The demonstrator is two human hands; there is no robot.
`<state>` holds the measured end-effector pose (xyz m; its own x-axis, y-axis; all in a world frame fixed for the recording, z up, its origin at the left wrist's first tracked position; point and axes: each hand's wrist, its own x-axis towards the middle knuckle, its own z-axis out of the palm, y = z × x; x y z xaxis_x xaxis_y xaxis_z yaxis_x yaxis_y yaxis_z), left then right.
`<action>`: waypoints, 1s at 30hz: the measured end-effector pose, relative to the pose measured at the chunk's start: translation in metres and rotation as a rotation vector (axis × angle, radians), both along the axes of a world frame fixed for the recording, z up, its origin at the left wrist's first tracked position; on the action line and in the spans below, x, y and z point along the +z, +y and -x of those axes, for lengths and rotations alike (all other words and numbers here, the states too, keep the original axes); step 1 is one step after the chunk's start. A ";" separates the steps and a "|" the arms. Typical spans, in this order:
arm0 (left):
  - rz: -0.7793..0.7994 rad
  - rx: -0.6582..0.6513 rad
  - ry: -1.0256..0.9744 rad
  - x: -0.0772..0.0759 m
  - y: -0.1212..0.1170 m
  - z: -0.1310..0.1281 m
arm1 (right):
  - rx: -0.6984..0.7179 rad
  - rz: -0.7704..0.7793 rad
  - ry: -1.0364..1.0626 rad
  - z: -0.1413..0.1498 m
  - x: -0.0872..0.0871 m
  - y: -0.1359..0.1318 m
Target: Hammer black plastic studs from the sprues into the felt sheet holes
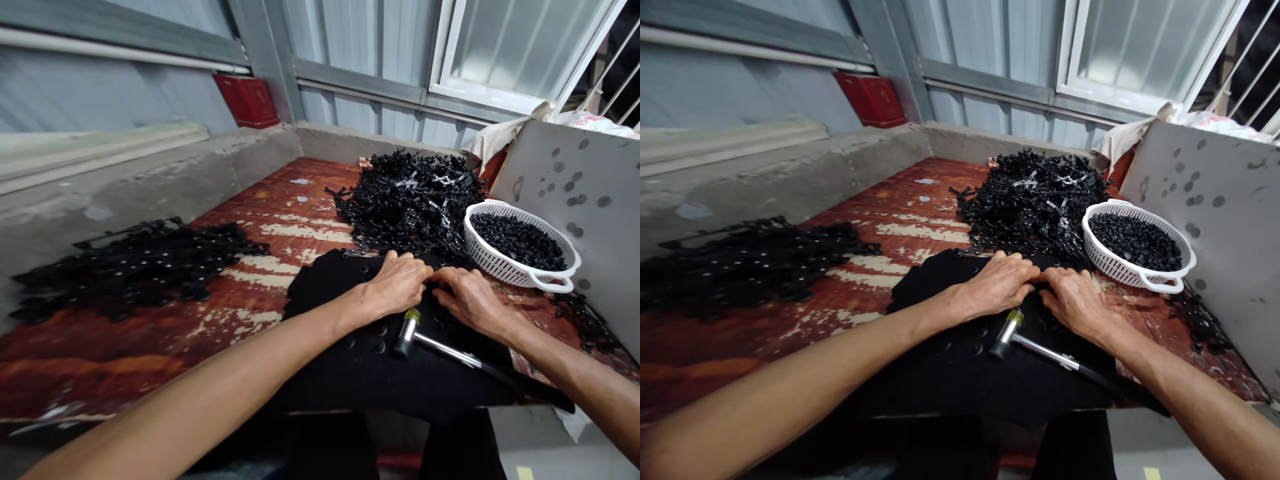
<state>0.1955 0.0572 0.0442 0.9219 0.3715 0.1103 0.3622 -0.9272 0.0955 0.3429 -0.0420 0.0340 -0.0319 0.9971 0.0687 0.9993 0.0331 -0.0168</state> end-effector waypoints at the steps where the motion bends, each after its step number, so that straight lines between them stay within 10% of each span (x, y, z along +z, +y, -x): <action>1: -0.001 0.011 -0.019 0.004 0.003 0.006 | -0.009 -0.004 -0.003 0.003 0.001 0.001; 6: -0.083 0.163 -0.143 0.008 0.037 0.068 | 0.004 0.012 -0.040 0.015 0.003 0.011; 11: -0.106 0.267 -0.124 -0.023 0.061 0.111 | 0.038 0.040 -0.056 0.015 0.004 0.019; 30: -0.103 0.288 -0.172 -0.035 0.064 0.104 | 0.141 0.081 -0.084 0.027 0.006 0.067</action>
